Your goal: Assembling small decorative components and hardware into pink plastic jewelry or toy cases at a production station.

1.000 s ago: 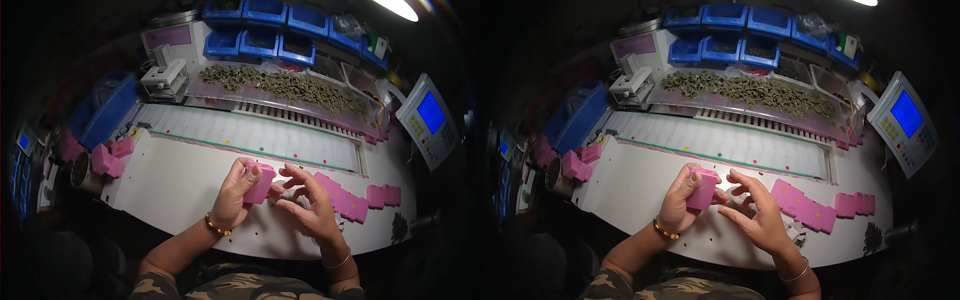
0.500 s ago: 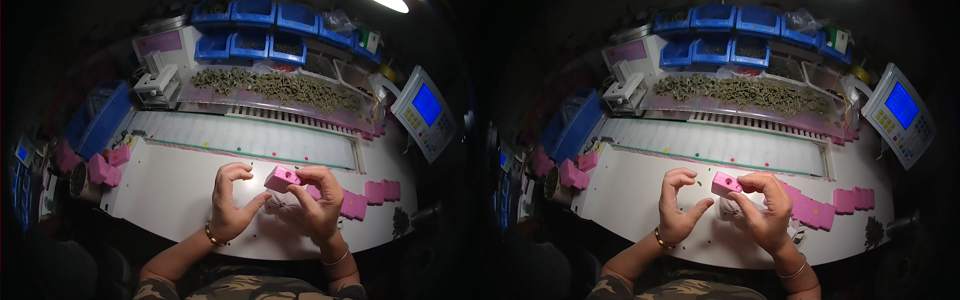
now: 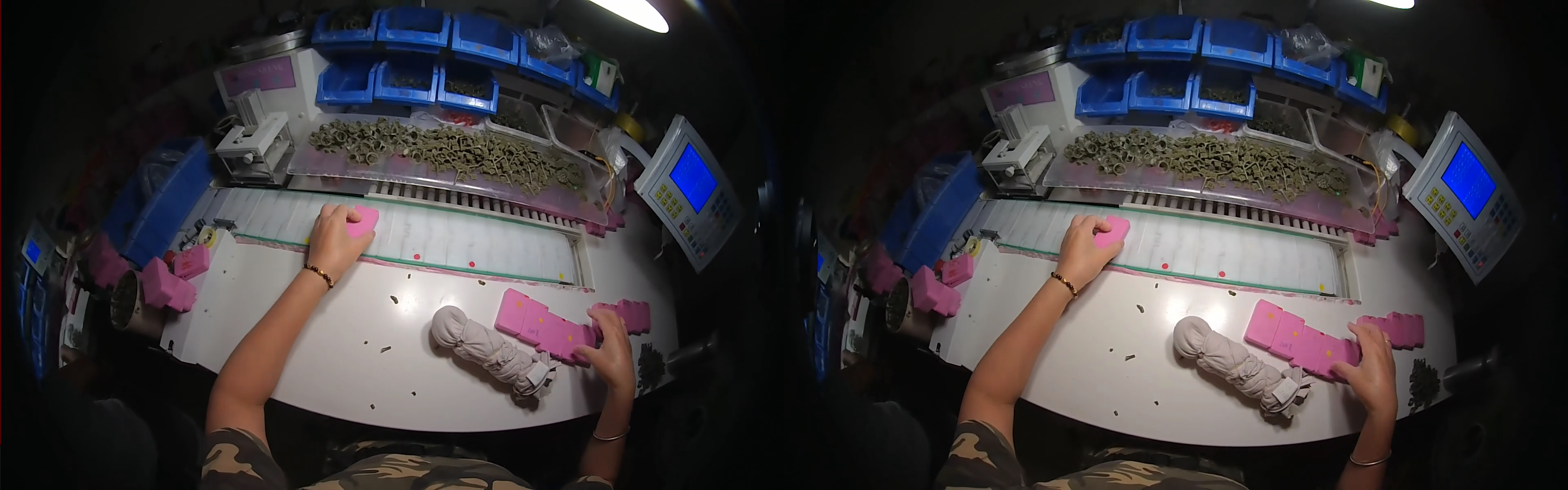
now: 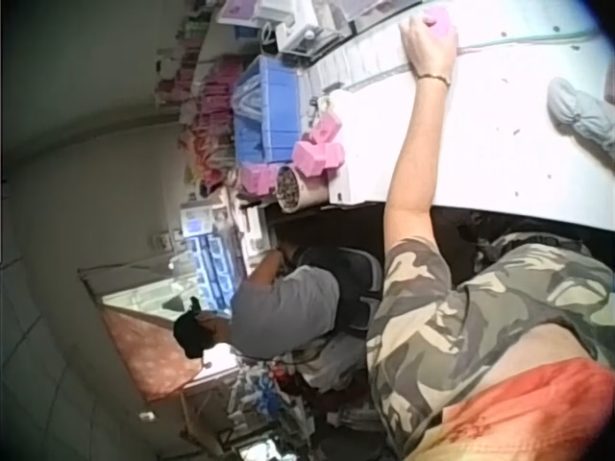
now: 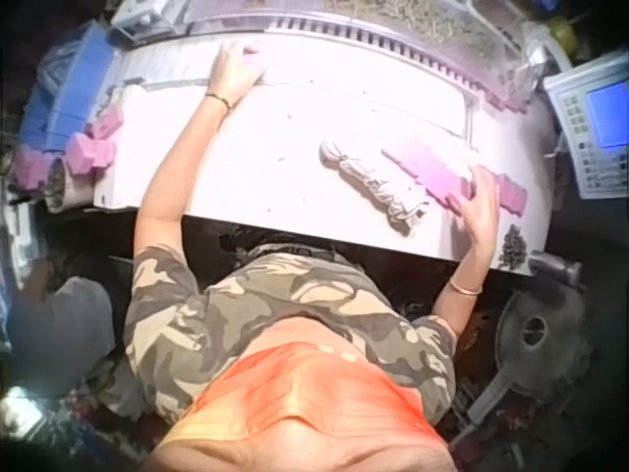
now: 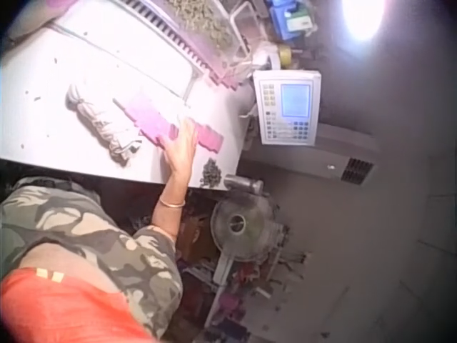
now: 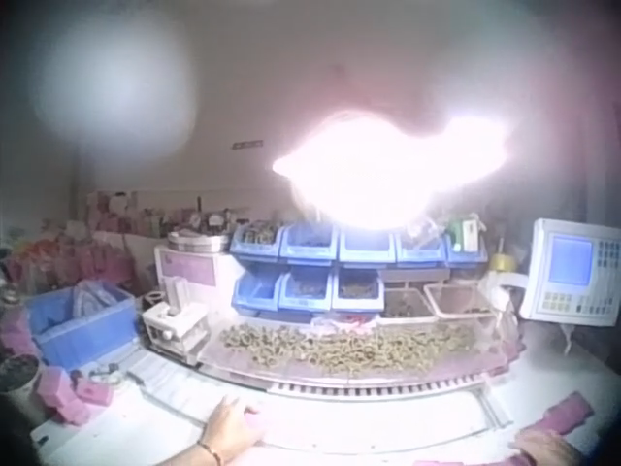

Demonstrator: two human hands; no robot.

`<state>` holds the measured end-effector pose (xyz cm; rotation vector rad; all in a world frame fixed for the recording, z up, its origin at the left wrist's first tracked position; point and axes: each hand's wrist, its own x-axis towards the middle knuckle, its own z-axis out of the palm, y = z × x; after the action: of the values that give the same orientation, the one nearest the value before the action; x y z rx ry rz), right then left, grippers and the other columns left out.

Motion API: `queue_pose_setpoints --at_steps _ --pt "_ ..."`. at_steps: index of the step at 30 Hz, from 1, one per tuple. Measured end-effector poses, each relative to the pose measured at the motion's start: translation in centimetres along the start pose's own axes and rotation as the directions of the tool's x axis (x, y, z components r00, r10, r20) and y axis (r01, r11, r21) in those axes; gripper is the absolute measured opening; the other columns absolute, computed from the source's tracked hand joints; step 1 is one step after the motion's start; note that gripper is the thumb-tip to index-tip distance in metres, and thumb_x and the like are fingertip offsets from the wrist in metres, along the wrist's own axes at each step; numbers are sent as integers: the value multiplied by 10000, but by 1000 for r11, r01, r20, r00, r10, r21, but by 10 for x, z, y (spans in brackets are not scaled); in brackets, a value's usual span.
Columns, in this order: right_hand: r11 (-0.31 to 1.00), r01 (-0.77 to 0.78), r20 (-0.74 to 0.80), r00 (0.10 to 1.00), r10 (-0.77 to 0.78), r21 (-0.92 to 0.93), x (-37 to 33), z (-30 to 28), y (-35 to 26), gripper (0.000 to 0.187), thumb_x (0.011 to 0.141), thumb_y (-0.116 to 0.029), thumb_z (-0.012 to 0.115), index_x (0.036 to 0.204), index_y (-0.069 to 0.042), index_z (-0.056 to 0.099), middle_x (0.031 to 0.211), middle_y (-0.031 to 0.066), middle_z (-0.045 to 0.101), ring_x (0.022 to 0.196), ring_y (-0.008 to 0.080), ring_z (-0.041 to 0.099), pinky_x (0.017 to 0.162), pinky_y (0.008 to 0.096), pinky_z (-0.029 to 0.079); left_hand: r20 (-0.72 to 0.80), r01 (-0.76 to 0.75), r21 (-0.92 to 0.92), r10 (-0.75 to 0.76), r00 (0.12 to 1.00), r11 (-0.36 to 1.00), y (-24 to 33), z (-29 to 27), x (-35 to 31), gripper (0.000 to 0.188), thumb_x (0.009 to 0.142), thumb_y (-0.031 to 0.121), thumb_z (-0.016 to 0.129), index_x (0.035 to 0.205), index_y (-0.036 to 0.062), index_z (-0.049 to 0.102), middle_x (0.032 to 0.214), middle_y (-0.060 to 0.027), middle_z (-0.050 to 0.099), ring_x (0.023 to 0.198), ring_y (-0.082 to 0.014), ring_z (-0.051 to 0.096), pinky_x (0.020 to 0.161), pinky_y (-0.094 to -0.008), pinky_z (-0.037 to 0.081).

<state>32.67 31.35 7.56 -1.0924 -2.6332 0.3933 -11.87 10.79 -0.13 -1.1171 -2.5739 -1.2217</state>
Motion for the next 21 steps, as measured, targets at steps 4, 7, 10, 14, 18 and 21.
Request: queue_pose_setpoints --at_steps 4,7,10,14,18,21 --pt "993 -28 128 991 43 -115 -16 -7 22 707 563 -69 831 1227 -13 594 1280 165 539 1193 377 487 1040 420 396 16 -29 51 28 999 998 4 9 15 383 735 255 806 983 41 605 1067 -135 549 996 -330 577 889 -412 487" --pt "996 35 115 993 -25 -86 -11 3 33 716 560 -63 830 1230 -6 585 1255 160 545 1180 369 489 1040 421 399 22 -84 94 82 996 992 15 14 15 405 748 267 804 1022 40 611 1103 -138 540 1021 -332 552 887 -417 470" --pt "998 51 115 992 -45 -47 1 12 34 714 563 -69 831 1229 -6 581 1224 152 550 1166 360 493 1033 420 405 -69 -283 238 307 949 929 42 16 -6 411 766 257 795 1066 42 613 1120 -142 531 1024 -333 538 893 -419 457" --pt "996 57 196 978 -70 71 14 14 18 697 584 -129 844 1221 -16 584 1180 155 554 1158 352 497 1020 415 413 139 -404 -86 413 900 911 85 15 -45 362 803 213 773 1098 52 638 1123 -135 540 1023 -307 549 898 -389 458" --pt "973 198 182 959 -217 116 31 41 -16 698 605 -192 853 1222 -14 581 1162 165 543 1154 359 495 1023 413 413 365 -233 -342 357 860 910 107 11 -64 282 825 204 753 1060 67 681 1100 -128 569 1007 -285 554 870 -372 465" --pt "925 355 128 920 -372 138 53 68 -50 681 625 -219 841 1218 -8 582 1173 168 534 1164 361 478 1019 414 417 385 -385 -149 412 826 911 86 3 -63 211 851 205 730 996 54 702 1023 -118 602 982 -260 563 778 -351 493"
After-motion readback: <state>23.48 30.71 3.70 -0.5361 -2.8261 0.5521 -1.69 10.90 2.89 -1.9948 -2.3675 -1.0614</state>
